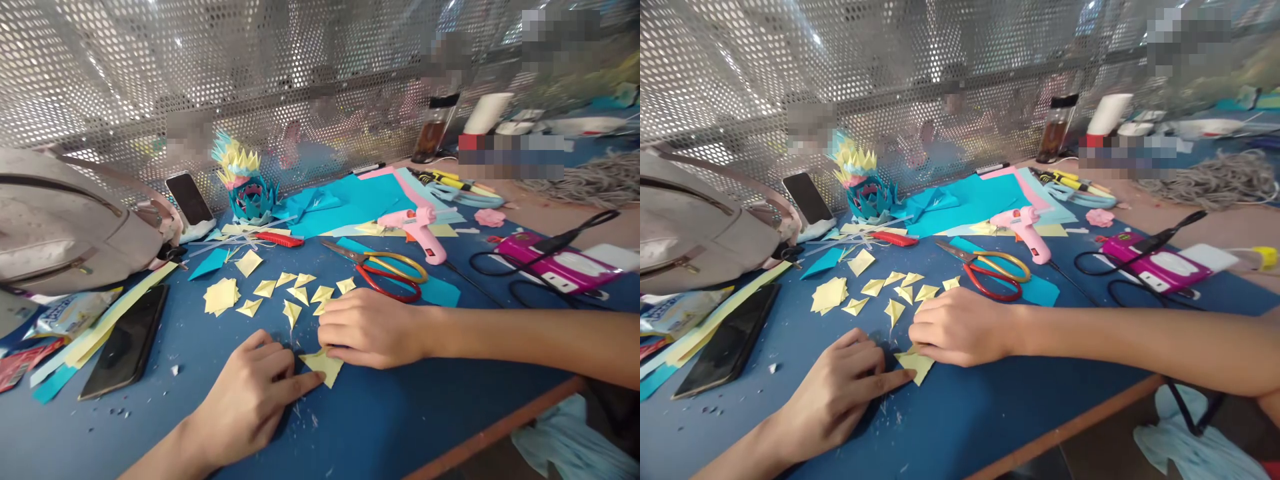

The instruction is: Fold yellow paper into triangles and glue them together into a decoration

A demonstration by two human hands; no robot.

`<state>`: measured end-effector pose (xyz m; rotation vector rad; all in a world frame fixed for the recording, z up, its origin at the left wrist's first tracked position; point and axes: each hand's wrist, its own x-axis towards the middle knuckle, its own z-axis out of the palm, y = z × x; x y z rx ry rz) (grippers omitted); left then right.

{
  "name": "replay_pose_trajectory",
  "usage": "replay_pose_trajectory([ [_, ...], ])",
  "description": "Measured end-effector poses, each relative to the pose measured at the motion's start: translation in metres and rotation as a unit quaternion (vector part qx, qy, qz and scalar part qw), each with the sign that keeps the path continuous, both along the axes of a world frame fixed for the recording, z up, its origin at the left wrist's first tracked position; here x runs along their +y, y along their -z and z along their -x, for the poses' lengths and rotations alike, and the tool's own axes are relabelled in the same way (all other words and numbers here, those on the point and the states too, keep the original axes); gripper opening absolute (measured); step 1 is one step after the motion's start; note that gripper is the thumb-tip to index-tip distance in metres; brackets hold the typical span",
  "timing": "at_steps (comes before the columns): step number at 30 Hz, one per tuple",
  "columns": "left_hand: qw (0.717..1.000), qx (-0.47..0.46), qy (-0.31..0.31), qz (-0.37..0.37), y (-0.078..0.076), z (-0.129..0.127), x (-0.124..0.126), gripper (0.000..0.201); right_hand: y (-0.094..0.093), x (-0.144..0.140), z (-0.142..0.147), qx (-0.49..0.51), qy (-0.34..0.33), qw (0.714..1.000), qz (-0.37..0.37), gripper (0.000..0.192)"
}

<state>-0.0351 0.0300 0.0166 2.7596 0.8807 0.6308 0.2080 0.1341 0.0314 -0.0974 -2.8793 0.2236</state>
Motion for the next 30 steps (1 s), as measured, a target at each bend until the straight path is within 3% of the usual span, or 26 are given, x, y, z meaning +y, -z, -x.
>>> replay_pose_trajectory([
  [3, 1.000, -0.002, -0.005, 0.000, 0.000, -0.001, -0.001, 0.044, 0.002, -0.004, -0.001, 0.020, 0.039, 0.995, 0.085, 0.024],
  [7, 1.000, -0.005, -0.027, 0.010, 0.000, -0.001, -0.001, 0.046, 0.006, -0.011, -0.003, 0.043, 0.110, 0.965, 0.234, 0.018],
  [10, 0.998, -0.032, -0.032, 0.035, 0.001, 0.000, -0.002, 0.050, 0.009, -0.014, -0.005, 0.068, 0.122, 0.948, 0.285, 0.016],
  [19, 0.996, -0.055, -0.010, 0.068, 0.002, 0.003, 0.001, 0.047, 0.014, -0.013, -0.009, 0.079, 0.115, 0.956, 0.258, 0.025],
  [30, 0.996, -0.041, -0.026, 0.071, 0.000, 0.000, -0.001, 0.054, 0.008, -0.012, -0.007, 0.066, 0.123, 0.953, 0.270, 0.018],
])
